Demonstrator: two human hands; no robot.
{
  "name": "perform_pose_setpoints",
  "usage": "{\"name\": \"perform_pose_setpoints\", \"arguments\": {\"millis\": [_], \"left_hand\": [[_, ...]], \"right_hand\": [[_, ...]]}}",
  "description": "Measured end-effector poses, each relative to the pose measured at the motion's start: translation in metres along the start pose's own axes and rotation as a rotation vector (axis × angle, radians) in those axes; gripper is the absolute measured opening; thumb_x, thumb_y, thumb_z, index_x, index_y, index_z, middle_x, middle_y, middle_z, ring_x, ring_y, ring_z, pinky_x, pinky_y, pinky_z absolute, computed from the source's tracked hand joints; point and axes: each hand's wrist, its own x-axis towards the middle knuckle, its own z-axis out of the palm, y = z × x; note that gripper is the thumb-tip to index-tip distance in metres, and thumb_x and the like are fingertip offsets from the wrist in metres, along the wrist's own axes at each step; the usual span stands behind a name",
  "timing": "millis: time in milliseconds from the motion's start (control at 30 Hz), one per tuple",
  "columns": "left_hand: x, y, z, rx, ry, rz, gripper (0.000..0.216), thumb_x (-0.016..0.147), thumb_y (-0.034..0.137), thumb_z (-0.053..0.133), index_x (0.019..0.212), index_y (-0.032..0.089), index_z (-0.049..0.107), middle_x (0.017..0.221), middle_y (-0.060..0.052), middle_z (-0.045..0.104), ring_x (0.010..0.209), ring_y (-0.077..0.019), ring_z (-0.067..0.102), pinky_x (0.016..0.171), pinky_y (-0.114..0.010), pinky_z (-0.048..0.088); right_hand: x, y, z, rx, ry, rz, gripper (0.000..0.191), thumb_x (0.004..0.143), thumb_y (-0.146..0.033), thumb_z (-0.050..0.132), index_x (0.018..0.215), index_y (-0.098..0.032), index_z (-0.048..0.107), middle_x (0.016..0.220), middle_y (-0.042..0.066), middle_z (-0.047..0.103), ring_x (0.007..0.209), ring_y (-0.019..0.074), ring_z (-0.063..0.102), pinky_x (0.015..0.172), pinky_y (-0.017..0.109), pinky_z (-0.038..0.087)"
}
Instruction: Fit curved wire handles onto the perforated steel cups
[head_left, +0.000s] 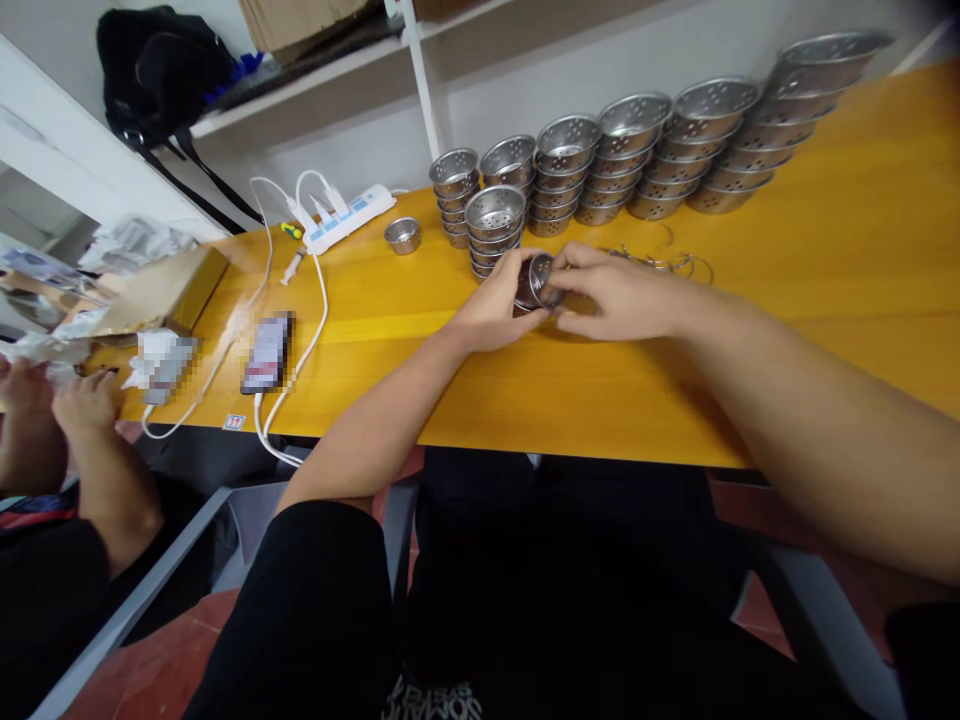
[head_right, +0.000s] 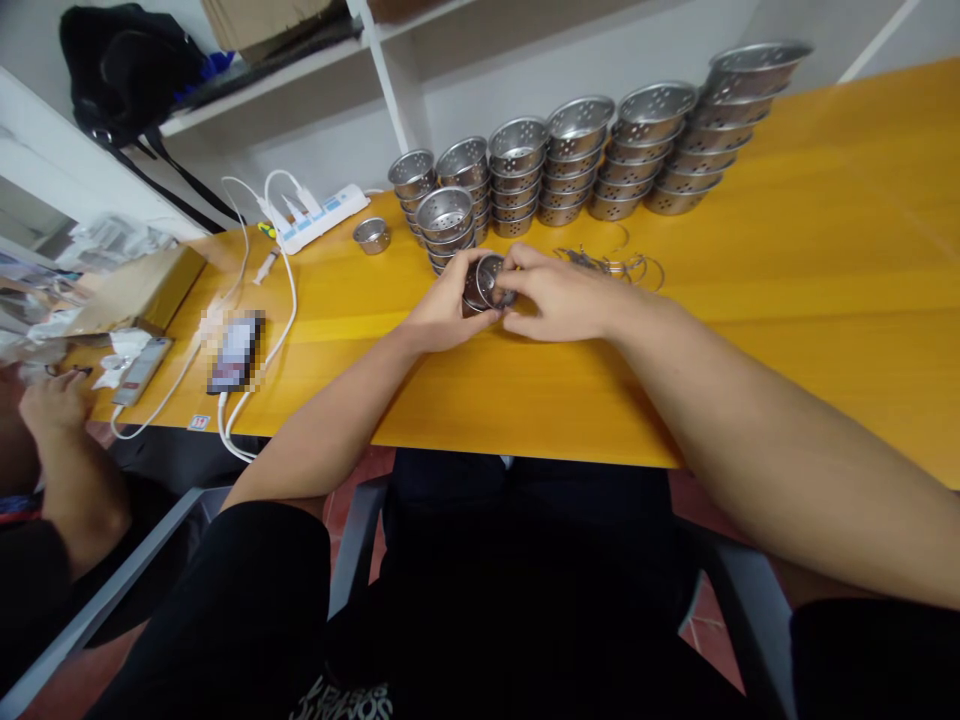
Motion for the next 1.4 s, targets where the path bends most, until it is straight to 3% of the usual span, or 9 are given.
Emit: {"name": "perform_pose_setpoints", "arguments": {"millis": [133, 267, 467, 600, 800, 933, 1067, 1267, 1400], "left_hand": [[0.0, 0.0, 0.003, 0.009, 0.021, 0.008, 0.085, 0.105, 0.041, 0.087, 0.175, 0.023, 0.042, 0.182, -0.026, 0.065, 0.178, -0.0418, 0.066, 0.158, -0.061, 0.053], [0.001, -0.002, 0.004, 0.023, 0.025, 0.004, 0.085, 0.109, 0.046, 0.09, 0.176, 0.025, 0.043, 0.183, -0.026, 0.065, 0.178, -0.0416, 0.067, 0.158, -0.062, 0.054], [0.0, -0.001, 0.004, 0.038, 0.012, -0.018, 0.083, 0.109, 0.046, 0.088, 0.177, 0.027, 0.044, 0.186, -0.023, 0.064, 0.184, -0.0454, 0.062, 0.162, -0.067, 0.048], [0.001, 0.002, 0.005, 0.037, 0.0, -0.019, 0.084, 0.109, 0.044, 0.087, 0.178, 0.028, 0.043, 0.188, -0.023, 0.062, 0.186, -0.0464, 0.059, 0.162, -0.067, 0.048], [0.001, 0.002, 0.009, 0.025, 0.015, -0.049, 0.081, 0.109, 0.04, 0.085, 0.177, 0.026, 0.044, 0.185, -0.024, 0.062, 0.182, -0.0464, 0.062, 0.158, -0.065, 0.053], [0.001, 0.002, 0.012, 0.006, 0.024, -0.053, 0.082, 0.108, 0.04, 0.089, 0.175, 0.026, 0.044, 0.184, -0.024, 0.064, 0.179, -0.0459, 0.067, 0.156, -0.067, 0.056], [0.0, 0.004, 0.016, 0.0, 0.03, -0.043, 0.078, 0.108, 0.04, 0.091, 0.172, 0.025, 0.048, 0.181, -0.024, 0.068, 0.176, -0.0445, 0.069, 0.154, -0.067, 0.059], [0.001, 0.01, 0.009, 0.045, 0.068, -0.032, 0.075, 0.117, 0.055, 0.087, 0.175, 0.024, 0.051, 0.179, -0.022, 0.07, 0.174, -0.0414, 0.071, 0.15, -0.062, 0.06], [0.002, 0.017, -0.007, 0.133, 0.124, 0.221, 0.082, 0.118, 0.08, 0.082, 0.175, 0.027, 0.056, 0.179, -0.021, 0.069, 0.173, -0.0427, 0.07, 0.151, -0.062, 0.059]], "right_hand": [[-0.003, 0.0, -0.006, 0.039, 0.06, 0.015, 0.033, 0.112, -0.061, 0.079, 0.111, -0.028, 0.077, 0.131, 0.016, 0.073, 0.107, 0.037, 0.075, 0.105, 0.065, 0.07], [-0.006, 0.0, -0.01, 0.093, 0.143, 0.047, 0.056, 0.115, -0.086, 0.08, 0.111, -0.03, 0.081, 0.134, 0.019, 0.076, 0.115, 0.0425, 0.074, 0.111, 0.072, 0.07], [-0.005, 0.005, -0.014, 0.14, 0.123, 0.074, 0.066, 0.112, -0.099, 0.081, 0.11, -0.033, 0.082, 0.117, 0.018, 0.079, 0.115, 0.046, 0.075, 0.109, 0.073, 0.066], [-0.006, 0.007, -0.017, 0.154, 0.134, 0.061, 0.067, 0.112, -0.1, 0.082, 0.107, -0.033, 0.081, 0.115, 0.015, 0.08, 0.115, 0.043, 0.075, 0.103, 0.064, 0.068], [-0.004, 0.003, -0.017, 0.163, 0.165, 0.068, 0.072, 0.109, -0.106, 0.081, 0.104, -0.035, 0.082, 0.115, 0.015, 0.082, 0.116, 0.0444, 0.077, 0.105, 0.07, 0.069], [-0.005, 0.006, -0.015, 0.192, 0.159, 0.06, 0.073, 0.107, -0.106, 0.085, 0.102, -0.034, 0.084, 0.112, 0.014, 0.082, 0.112, 0.0427, 0.079, 0.1, 0.065, 0.071], [-0.009, 0.015, -0.016, 0.249, 0.176, 0.066, 0.068, 0.106, -0.101, 0.092, 0.105, -0.033, 0.087, 0.119, 0.015, 0.082, 0.115, 0.0432, 0.079, 0.112, 0.067, 0.07], [-0.013, 0.036, -0.019, 0.019, 0.433, 0.172, 0.082, 0.105, -0.11, 0.084, 0.112, -0.028, 0.086, 0.148, 0.022, 0.079, 0.147, 0.0467, 0.075, 0.127, 0.066, 0.067], [-0.019, 0.056, -0.021, -0.078, 0.251, 0.247, 0.065, 0.114, -0.091, 0.086, 0.11, -0.026, 0.084, 0.134, 0.024, 0.081, 0.142, 0.0469, 0.075, 0.13, 0.066, 0.063]]}}
